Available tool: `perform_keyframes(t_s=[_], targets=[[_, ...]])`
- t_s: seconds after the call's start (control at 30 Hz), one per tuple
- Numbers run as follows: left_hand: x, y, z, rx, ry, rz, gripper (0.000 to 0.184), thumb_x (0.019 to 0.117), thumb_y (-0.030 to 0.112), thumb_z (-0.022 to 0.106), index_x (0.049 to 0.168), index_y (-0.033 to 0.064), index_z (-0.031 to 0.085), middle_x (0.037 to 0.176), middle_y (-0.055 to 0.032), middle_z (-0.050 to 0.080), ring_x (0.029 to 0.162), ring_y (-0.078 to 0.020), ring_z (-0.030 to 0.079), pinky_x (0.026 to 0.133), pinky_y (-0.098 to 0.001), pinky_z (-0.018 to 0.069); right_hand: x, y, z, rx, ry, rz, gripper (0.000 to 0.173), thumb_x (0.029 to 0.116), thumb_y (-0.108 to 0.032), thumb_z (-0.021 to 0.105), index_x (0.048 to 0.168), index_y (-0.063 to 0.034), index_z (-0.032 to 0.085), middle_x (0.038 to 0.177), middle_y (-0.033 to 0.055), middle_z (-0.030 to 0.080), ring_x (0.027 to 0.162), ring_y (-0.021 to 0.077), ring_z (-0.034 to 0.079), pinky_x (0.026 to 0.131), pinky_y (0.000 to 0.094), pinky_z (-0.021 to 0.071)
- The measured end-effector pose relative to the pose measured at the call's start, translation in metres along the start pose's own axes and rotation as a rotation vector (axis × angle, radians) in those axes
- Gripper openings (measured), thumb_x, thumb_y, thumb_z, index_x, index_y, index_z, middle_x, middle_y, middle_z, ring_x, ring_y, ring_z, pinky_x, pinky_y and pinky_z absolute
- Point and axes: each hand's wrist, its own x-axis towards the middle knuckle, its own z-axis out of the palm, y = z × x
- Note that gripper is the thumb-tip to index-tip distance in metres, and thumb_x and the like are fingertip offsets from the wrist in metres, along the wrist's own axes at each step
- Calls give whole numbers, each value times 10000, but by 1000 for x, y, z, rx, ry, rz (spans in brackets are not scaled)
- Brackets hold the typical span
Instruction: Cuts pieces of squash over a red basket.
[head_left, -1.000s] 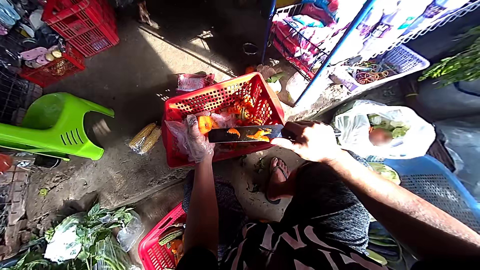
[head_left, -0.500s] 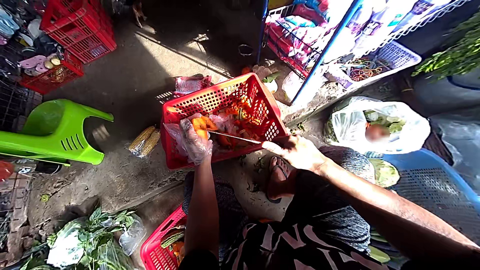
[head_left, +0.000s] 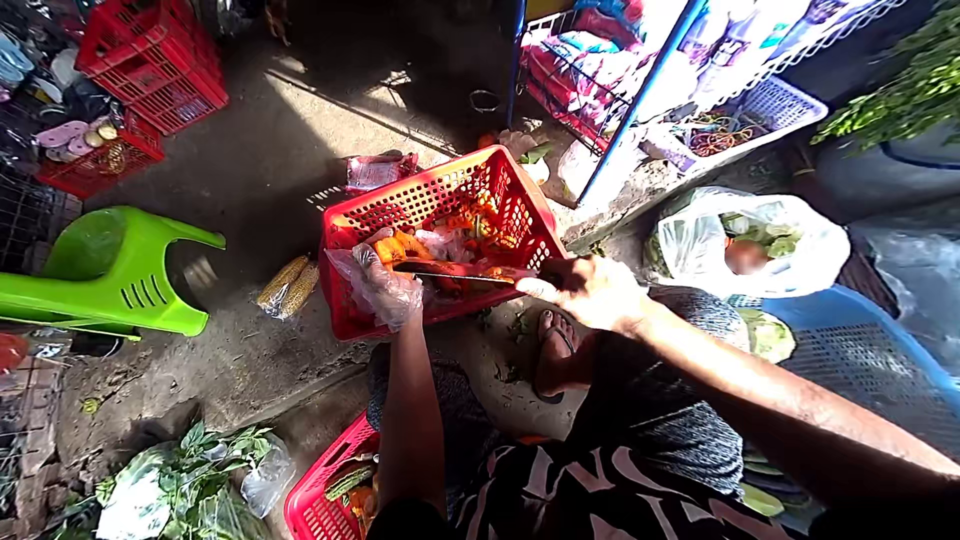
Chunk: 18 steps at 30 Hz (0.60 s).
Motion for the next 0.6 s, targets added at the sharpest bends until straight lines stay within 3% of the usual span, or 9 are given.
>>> perform_keyframes(t_s=[0.07, 0.13, 0.17, 0.27, 0.37, 0.43, 0.5, 0.53, 0.6], targets=[[-2, -2, -1, 49, -10, 70, 363, 1100, 279, 270, 1142, 114, 591, 1012, 23, 682, 906, -87, 675, 831, -299, 590, -5, -2, 22, 139, -35, 29, 858, 931, -813, 377, 1082, -49, 736, 942, 230, 717, 960, 455, 685, 793, 692, 486], [-1, -3, 1, 61, 24, 52, 371, 1101, 265, 263, 1151, 97, 591, 1017, 5, 683, 878, -99, 677, 779, -298, 596, -8, -6, 38, 356, -136, 102, 778, 976, -734, 417, 1150, -39, 721, 1022, 218, 709, 1015, 392, 667, 896, 654, 477], [-1, -3, 2, 67, 40, 47, 372, 1097, 257, 268, 1150, 88, 595, 1001, -1, 683, 860, -106, 679, 770, -308, 600, -10, -10, 44, 459, -179, 131, 707, 1008, -676, 428, 1102, -39, 718, 949, 172, 687, 925, 319, 651, 864, 587, 489], [-3, -1, 7, 120, 43, 84, 369, 1091, 235, 261, 1131, 81, 595, 984, 25, 681, 898, -77, 677, 841, -297, 586, -18, -25, 53, 766, -325, 203, 569, 1095, -536, 327, 787, -142, 600, 599, -68, 496, 505, 38, 455, 516, 242, 404], [-3, -1, 9, 131, 42, 104, 363, 1085, 220, 261, 1119, 82, 595, 993, 26, 671, 924, -72, 666, 852, -288, 576, -21, -27, 53, 916, -430, 263, 600, 1099, -547, 288, 767, -138, 574, 561, -69, 499, 448, 26, 461, 453, 195, 402], [-1, -4, 5, 70, 6, 84, 353, 1080, 229, 273, 1117, 92, 596, 1006, 12, 682, 906, -90, 674, 820, -306, 590, -18, -17, 51, 716, -273, 174, 560, 1072, -571, 377, 812, -144, 627, 636, -54, 526, 551, 56, 495, 551, 276, 437], [2, -4, 2, 44, -14, 29, 342, 1086, 261, 300, 1100, 108, 605, 981, 9, 696, 827, -81, 676, 724, -271, 595, -11, 2, 39, 455, -155, 112, 680, 971, -713, 460, 1036, -101, 749, 906, 116, 710, 883, 273, 676, 823, 569, 525], [3, -2, 1, 52, -16, -11, 340, 1090, 267, 303, 1099, 113, 606, 965, 10, 699, 828, -84, 680, 738, -276, 597, -7, 9, 30, 335, -128, 87, 763, 931, -780, 444, 1087, -101, 753, 970, 163, 731, 974, 357, 692, 867, 659, 501], [2, 1, 2, 116, 15, -91, 348, 1098, 287, 318, 1128, 101, 611, 933, 4, 684, 827, -90, 673, 768, -286, 589, -3, 12, 9, 145, -87, 73, 788, 912, -809, 457, 1043, -90, 751, 907, 190, 718, 943, 420, 685, 800, 689, 477]])
